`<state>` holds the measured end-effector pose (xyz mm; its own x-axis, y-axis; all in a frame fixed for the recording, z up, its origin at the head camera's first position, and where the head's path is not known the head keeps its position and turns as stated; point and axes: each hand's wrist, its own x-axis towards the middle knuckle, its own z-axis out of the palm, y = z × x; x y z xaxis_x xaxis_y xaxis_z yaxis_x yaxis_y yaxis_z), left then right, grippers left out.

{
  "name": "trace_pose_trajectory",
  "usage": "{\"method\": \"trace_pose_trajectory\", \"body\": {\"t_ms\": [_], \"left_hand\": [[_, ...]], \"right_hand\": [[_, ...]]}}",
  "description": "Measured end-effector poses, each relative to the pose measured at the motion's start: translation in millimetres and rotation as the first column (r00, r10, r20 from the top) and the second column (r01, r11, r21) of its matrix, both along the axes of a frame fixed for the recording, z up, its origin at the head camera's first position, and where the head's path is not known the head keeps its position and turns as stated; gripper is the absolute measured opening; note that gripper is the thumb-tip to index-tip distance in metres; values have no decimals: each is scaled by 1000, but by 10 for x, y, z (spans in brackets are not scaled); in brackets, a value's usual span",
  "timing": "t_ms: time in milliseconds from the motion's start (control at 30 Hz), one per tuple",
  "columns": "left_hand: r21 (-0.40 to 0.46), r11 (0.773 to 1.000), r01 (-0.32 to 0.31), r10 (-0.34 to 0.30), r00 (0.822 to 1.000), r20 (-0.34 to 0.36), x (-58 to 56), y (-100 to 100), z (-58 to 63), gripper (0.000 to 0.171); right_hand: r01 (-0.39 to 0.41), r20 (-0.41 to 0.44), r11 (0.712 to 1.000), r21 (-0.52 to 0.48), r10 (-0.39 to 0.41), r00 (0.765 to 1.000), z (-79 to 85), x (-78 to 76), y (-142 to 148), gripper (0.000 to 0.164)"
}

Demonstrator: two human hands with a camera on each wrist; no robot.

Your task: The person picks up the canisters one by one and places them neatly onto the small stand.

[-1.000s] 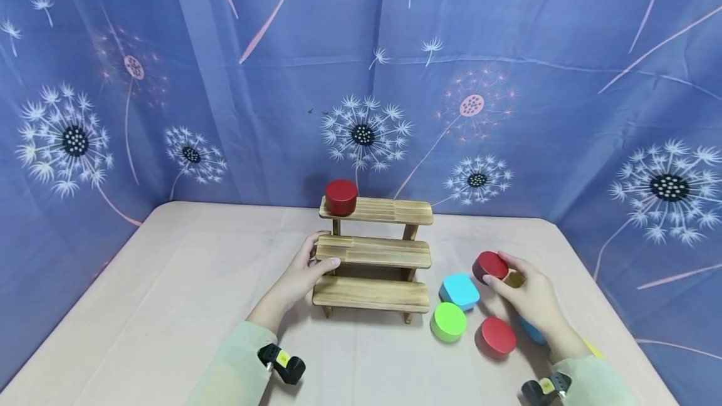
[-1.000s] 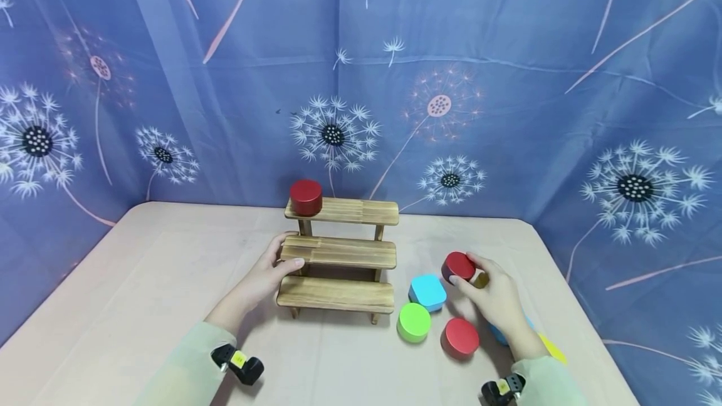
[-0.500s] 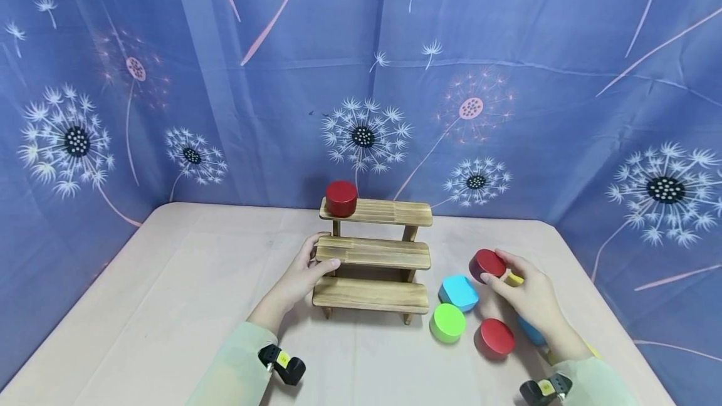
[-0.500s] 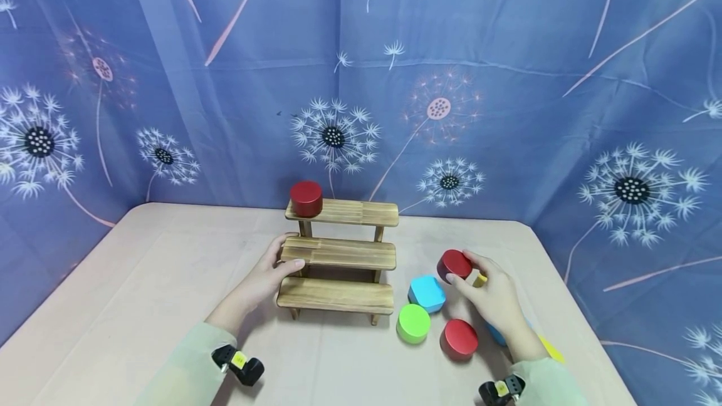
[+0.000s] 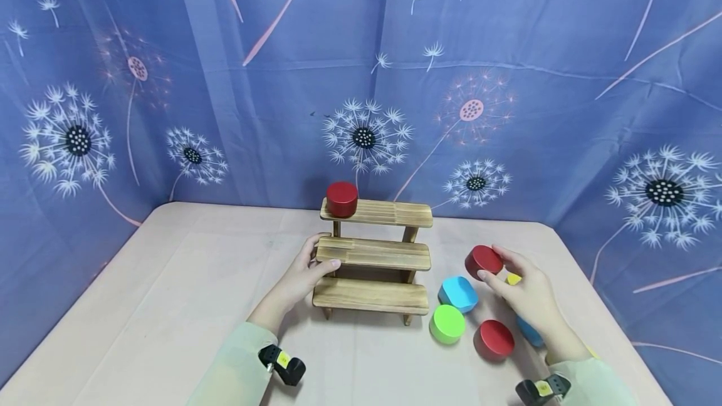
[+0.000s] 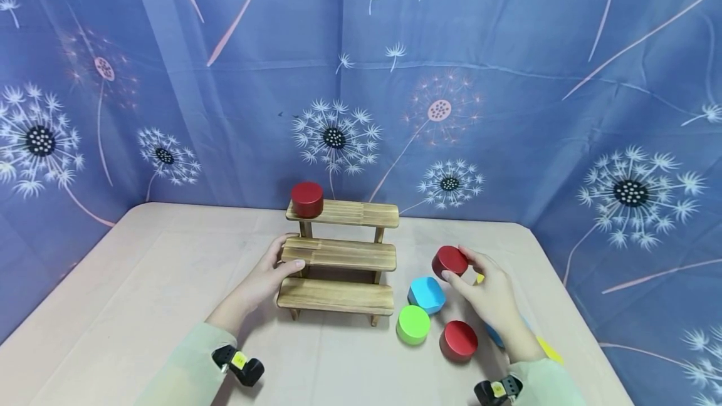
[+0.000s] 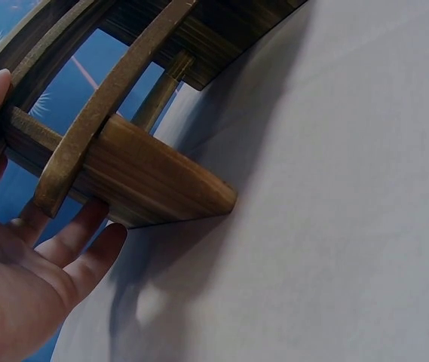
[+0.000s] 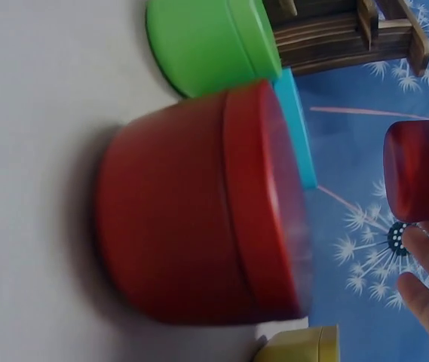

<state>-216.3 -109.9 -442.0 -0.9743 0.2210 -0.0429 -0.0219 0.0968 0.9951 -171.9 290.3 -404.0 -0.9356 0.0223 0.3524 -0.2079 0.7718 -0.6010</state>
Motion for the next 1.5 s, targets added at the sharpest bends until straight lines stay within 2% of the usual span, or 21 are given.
{"method": "trace_pose_trajectory", "body": {"t_ms": [500, 733, 967, 1233, 1500], "left_hand": [[19, 1000, 8, -8, 1000, -2, -9, -1, -12, 66], [13, 1000, 8, -8, 1000, 0, -10, 3, 6, 66], [9, 1000, 13, -13, 1000, -5, -10, -4, -1, 67], [9, 1000, 11, -11, 1000, -10, -12, -4, -23, 67], [17, 1000, -3, 4, 1000, -16, -3, 6, -25, 62]], "right_hand": [[-37, -31, 992, -122, 33, 999, 55, 4, -138, 60], [-105, -96, 967, -232, 85, 992, 105, -9, -240, 59], [-100, -68, 959, -264, 84, 994, 174, -8, -314, 58], [-122, -41, 927, -354, 115, 993, 240, -8, -361, 58], [-172, -93, 904, -392, 147, 985, 290, -21, -423, 58]]}}
